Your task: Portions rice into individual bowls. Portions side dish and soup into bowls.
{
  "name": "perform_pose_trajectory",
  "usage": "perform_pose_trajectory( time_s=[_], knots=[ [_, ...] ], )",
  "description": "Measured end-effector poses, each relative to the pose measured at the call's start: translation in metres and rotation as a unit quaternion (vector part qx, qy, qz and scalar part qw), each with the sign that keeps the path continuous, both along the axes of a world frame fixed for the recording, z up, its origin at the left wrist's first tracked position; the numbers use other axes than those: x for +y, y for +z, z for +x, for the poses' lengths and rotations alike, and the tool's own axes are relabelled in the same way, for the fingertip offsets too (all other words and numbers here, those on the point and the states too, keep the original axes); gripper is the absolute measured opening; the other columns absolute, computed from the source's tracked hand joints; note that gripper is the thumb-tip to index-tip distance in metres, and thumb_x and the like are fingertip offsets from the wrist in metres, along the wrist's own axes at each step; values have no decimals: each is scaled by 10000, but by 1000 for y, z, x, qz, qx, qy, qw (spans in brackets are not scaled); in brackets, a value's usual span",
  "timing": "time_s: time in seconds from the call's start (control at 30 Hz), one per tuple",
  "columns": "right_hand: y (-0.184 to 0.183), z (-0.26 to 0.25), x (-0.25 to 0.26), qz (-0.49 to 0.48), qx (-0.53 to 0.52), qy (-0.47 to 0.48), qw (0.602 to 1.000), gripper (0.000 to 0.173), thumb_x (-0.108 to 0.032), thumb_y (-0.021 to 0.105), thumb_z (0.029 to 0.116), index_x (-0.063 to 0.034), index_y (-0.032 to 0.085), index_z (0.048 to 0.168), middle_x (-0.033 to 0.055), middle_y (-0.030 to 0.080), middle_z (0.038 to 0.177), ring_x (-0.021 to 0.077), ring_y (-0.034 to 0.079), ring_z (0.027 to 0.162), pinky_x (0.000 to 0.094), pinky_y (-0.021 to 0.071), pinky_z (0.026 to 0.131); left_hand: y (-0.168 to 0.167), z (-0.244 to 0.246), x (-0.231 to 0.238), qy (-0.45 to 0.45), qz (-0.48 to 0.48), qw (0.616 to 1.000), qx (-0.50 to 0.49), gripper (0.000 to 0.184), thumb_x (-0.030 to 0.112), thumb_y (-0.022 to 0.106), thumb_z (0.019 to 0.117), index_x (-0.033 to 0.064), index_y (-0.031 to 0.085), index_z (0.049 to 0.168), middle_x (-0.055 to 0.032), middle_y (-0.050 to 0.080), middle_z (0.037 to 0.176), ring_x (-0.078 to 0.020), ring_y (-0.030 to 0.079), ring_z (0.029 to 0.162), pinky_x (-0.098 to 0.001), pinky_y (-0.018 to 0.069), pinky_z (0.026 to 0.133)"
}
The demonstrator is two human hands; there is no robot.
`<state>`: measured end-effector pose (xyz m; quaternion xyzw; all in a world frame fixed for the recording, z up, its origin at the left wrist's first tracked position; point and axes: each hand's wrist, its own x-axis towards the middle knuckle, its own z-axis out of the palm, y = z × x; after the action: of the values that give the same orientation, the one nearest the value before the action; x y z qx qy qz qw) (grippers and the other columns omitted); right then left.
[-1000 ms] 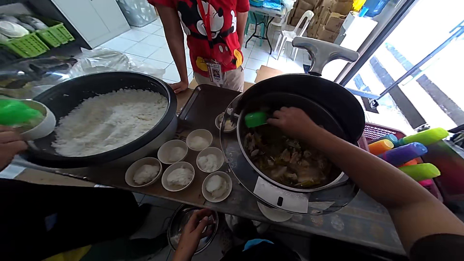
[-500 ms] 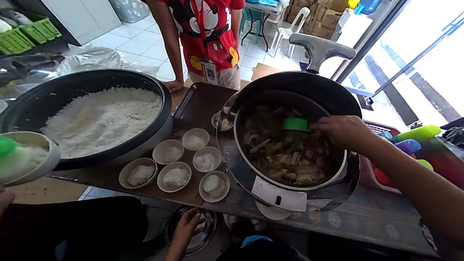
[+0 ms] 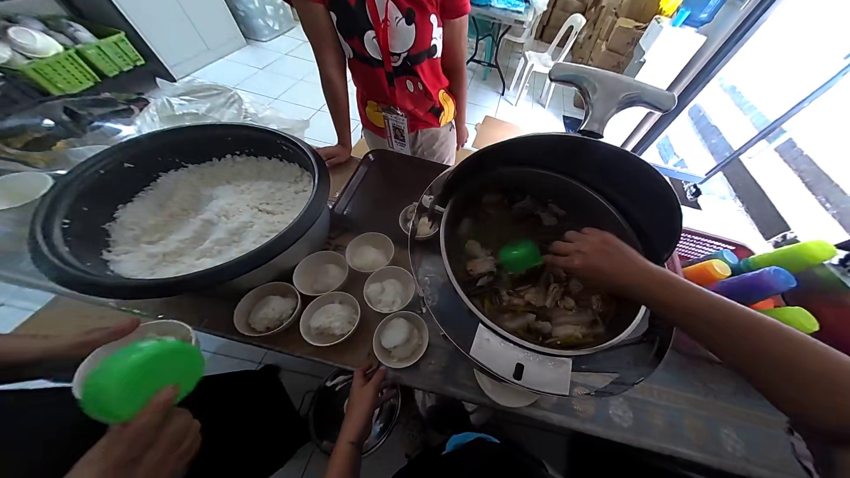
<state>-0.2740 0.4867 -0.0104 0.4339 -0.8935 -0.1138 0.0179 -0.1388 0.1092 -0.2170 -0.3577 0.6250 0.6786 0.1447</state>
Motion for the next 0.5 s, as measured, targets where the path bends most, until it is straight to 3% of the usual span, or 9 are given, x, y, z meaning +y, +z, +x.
perform_pose_trajectory(
  time_s=[0.1, 0.23, 0.4, 0.5],
  knots=[
    [17, -1, 25, -44, -27, -90, 995, 324, 110, 657, 896, -69, 767, 1142, 160, 736, 1091, 390, 715, 972, 578, 580, 791, -4, -3, 3, 11, 4, 1000, 7, 540, 147, 442, 1093, -8, 206, 1553, -329, 412, 1449, -376, 626, 1110, -465, 549, 878],
    [21, -14, 14, -133, -33, -149, 979, 338, 85, 605, 945, -82, 752, 1199, 169, 728, 1141, 400, 723, 953, 623, 568, 798, -5, -12, 14, 34, 14, 999, 8, 548, 140, 452, 1091, 13, 197, 1559, -315, 399, 1463, -360, 638, 1056, -452, 557, 832],
    [12, -18, -27, -119, -111, -126, 979, 364, 51, 604, 967, -119, 742, 1257, 134, 733, 1121, 350, 719, 960, 573, 564, 833, -17, -20, 24, 46, 20, 999, -3, 544, 126, 417, 1102, 58, 168, 1581, -314, 455, 1402, -335, 682, 950, -434, 584, 770],
    [-7, -26, -41, -107, -94, -89, 986, 394, 110, 634, 905, -88, 751, 1224, 156, 731, 1118, 372, 718, 972, 567, 571, 825, -27, -22, 28, 52, 28, 998, -6, 550, 105, 410, 1099, 77, 157, 1587, -317, 509, 1349, -325, 695, 905, -423, 590, 746]
  ],
)
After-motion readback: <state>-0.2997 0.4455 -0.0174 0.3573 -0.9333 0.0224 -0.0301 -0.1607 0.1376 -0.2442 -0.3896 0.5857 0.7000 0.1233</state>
